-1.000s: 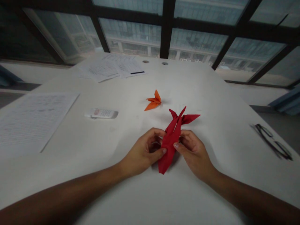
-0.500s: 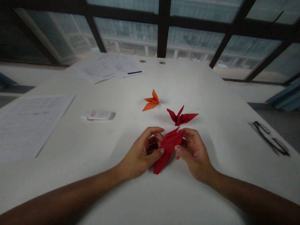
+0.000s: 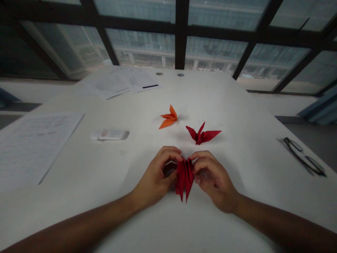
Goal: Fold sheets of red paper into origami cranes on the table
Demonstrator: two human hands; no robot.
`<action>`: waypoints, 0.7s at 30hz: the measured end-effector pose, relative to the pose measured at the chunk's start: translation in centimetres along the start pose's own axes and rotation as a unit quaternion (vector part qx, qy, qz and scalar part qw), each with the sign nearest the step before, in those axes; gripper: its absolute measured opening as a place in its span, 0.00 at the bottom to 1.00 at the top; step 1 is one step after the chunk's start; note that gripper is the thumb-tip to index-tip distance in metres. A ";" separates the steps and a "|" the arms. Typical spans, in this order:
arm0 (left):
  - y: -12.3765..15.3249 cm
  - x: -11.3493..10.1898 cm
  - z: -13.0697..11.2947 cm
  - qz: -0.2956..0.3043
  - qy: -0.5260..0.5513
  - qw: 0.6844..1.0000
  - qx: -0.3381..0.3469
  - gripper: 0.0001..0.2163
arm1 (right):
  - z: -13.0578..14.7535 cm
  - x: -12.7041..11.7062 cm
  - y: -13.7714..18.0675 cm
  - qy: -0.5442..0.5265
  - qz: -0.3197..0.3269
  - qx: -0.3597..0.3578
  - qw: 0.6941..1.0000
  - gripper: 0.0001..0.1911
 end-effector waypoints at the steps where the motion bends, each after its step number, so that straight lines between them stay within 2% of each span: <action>1: 0.0 0.0 0.1 -0.004 -0.001 1.000 -0.003 0.10 | 0.0 0.0 0.0 0.009 0.005 0.002 1.000 0.05; 8: 0.0 -0.1 0.3 -0.003 -0.008 1.000 -0.022 0.08 | -0.3 -0.2 -0.2 0.019 -0.017 0.028 0.999 0.01; 10: 0.0 -0.1 0.2 -0.007 0.006 0.999 -0.031 0.06 | -0.2 -0.1 -0.4 0.038 -0.008 0.031 0.999 0.04; 13: -0.1 0.2 0.0 0.001 0.043 0.998 -0.036 0.05 | -0.3 0.2 -0.5 0.055 0.013 0.037 0.998 0.14; 16: -0.1 0.7 -0.2 0.023 0.049 0.998 -0.015 0.13 | -0.9 0.4 -0.4 0.032 0.017 0.065 0.997 0.25; 19: 0.0 0.9 0.0 0.037 0.029 0.999 -0.010 0.21 | -1.6 0.5 -0.1 -0.013 0.014 0.104 0.994 0.27; 21: 0.1 0.9 0.2 0.041 0.007 0.999 -0.021 0.20 | -2.1 0.6 0.0 -0.061 0.016 0.134 0.989 0.26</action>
Point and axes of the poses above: each hand's wrist, its own y-axis away from the middle knuckle, its own x-axis out of the palm, z = x × y, the point moved 7 cm from there along -y, towards the middle knuckle, and after that the axes turned 6 degrees about z, right-handed, at the moved point
